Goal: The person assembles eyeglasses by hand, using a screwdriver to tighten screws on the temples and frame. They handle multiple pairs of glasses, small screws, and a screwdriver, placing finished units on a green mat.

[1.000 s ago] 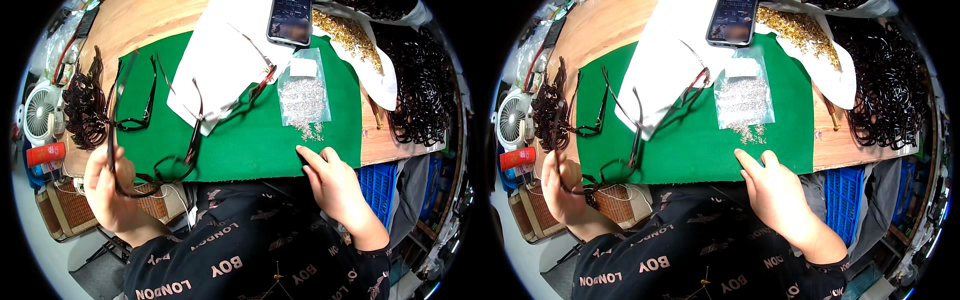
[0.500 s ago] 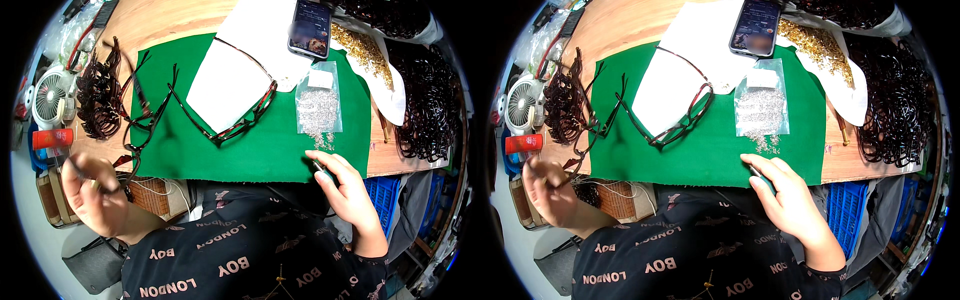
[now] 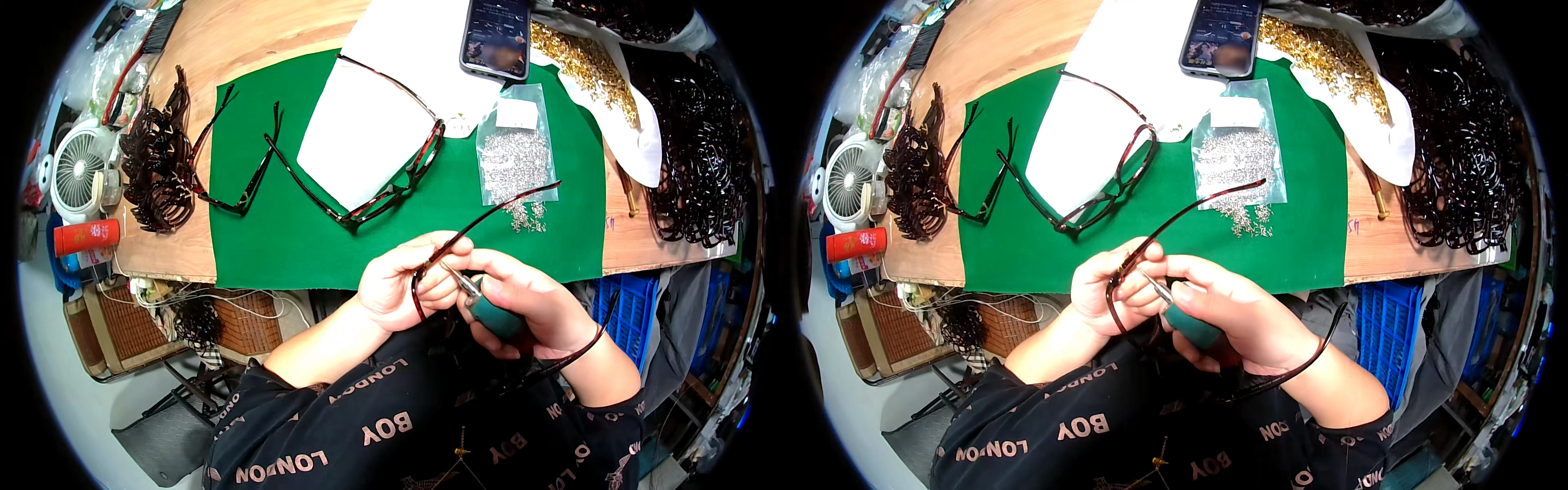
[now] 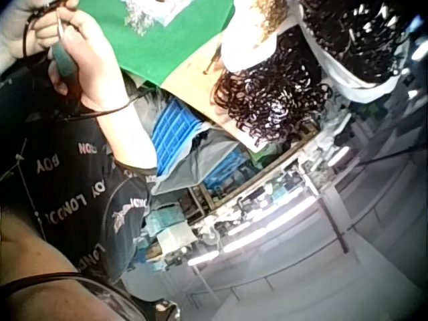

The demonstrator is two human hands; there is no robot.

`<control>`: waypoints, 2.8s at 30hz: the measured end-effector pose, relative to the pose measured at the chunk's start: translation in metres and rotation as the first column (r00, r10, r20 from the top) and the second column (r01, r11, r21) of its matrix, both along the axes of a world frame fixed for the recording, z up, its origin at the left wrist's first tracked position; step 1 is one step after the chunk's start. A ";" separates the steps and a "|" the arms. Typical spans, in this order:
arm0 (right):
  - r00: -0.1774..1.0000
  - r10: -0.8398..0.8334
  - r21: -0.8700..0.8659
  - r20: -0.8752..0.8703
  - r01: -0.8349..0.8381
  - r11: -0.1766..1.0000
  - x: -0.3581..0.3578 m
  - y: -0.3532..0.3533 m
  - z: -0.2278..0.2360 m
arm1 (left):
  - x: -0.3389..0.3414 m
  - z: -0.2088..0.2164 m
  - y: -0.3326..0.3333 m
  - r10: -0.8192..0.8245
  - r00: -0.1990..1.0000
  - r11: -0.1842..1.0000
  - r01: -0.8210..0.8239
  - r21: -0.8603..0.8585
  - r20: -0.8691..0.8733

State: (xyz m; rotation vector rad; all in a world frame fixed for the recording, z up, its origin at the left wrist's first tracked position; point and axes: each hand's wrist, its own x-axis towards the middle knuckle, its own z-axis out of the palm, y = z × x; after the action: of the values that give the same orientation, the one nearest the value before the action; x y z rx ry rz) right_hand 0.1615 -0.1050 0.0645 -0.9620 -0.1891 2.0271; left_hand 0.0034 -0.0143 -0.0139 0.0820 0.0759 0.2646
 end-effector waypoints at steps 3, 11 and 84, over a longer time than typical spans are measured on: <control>1.000 0.017 0.034 0.015 -0.018 0.999 -0.002 0.003 -0.003 | 0.000 -0.001 0.001 -0.005 1.000 1.000 0.006 0.017 -0.030; 1.000 0.028 0.021 -0.001 -0.028 0.999 -0.004 0.003 -0.003 | -0.003 -0.001 0.002 -0.036 0.998 0.999 0.035 -0.009 -0.060; -0.170 -0.153 0.062 0.973 -0.449 0.891 0.023 -0.023 -0.007 | -0.083 0.100 0.060 0.616 0.744 0.326 -0.540 0.776 0.259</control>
State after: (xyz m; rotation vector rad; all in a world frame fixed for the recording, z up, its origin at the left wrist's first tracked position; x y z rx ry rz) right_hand 0.1847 -0.1276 0.0575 -2.1272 -1.6349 0.6861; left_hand -0.0797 0.0453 0.0863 1.0529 0.0560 1.0424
